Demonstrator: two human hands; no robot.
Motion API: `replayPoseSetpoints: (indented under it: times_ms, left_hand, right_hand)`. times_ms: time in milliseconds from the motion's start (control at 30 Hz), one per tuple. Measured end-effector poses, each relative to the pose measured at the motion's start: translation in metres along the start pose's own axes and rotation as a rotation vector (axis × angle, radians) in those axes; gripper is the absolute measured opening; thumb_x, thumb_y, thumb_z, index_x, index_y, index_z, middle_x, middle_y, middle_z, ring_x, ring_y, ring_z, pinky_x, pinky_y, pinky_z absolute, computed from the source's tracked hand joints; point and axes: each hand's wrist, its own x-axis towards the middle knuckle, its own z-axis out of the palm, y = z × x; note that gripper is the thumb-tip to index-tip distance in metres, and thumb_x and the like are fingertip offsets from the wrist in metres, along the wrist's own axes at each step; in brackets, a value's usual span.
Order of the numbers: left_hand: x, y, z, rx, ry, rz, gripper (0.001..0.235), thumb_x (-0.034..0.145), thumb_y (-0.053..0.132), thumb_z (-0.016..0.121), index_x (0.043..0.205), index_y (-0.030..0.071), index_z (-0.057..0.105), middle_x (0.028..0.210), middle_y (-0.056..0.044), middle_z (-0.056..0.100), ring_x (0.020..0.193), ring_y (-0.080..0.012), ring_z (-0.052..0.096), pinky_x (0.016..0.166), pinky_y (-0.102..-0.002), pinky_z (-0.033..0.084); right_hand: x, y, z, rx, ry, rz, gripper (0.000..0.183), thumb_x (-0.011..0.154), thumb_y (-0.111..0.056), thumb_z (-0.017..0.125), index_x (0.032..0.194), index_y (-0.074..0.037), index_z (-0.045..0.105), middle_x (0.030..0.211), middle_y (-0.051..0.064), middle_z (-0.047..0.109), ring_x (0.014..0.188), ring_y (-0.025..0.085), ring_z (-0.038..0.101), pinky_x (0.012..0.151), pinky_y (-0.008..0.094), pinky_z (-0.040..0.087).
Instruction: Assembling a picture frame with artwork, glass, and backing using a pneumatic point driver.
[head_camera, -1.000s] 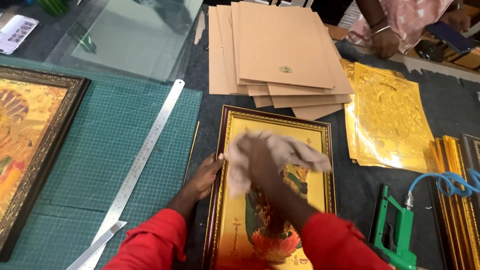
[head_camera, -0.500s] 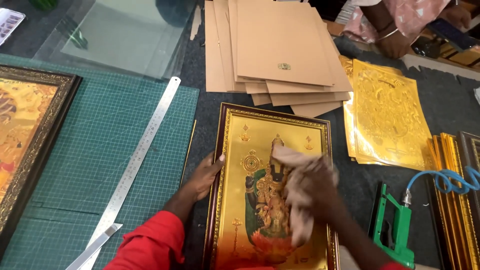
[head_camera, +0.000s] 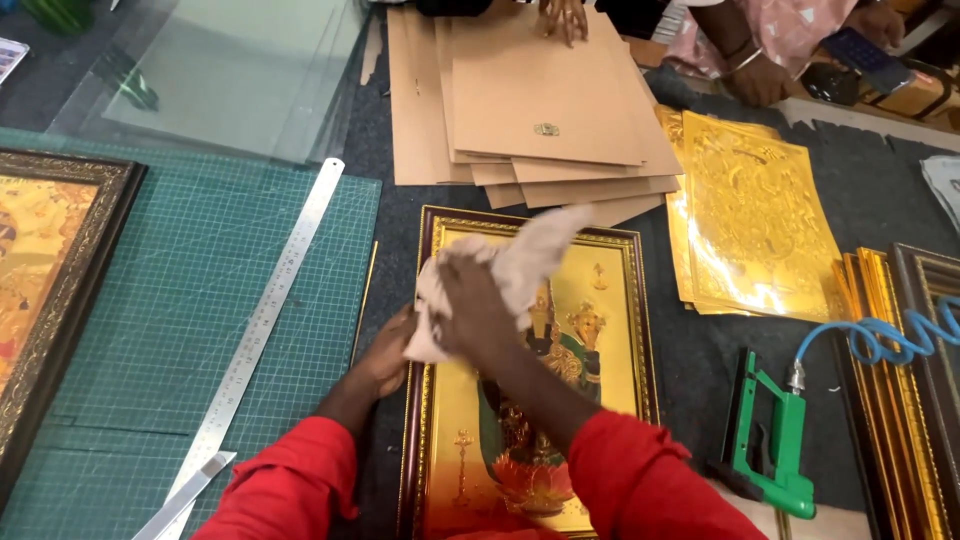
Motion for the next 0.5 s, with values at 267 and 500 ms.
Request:
replayPoseSetpoints:
  times_ms: [267,500]
  left_hand:
    - [-0.011,0.018,0.025,-0.036,0.065,-0.049,0.063,0.103,0.051,0.041,0.143,0.004,0.055,0.129,-0.011,0.069,0.111,-0.0207,0.068,0.092,-0.038,0.057]
    - [-0.023,0.039,0.048,0.069,0.056,-0.014,0.062,0.094,0.034,0.066,0.143,0.001,0.048,0.125,-0.015,0.069,0.109,-0.0238,0.069,0.091,-0.04,0.06]
  right_hand:
    - [-0.164,0.001,-0.049,0.429,-0.376,-0.074,0.052,0.093,-0.031,0.069,0.134,0.0,0.058,0.137,0.021,0.059,0.128,0.038,0.055,0.112,0.048,0.038]
    - [-0.257,0.137,-0.101,0.64,-0.677,0.494,0.026,0.103,-0.016,0.049,0.122,-0.011,0.067,0.124,0.006,0.072,0.114,0.021,0.069,0.108,0.036,0.047]
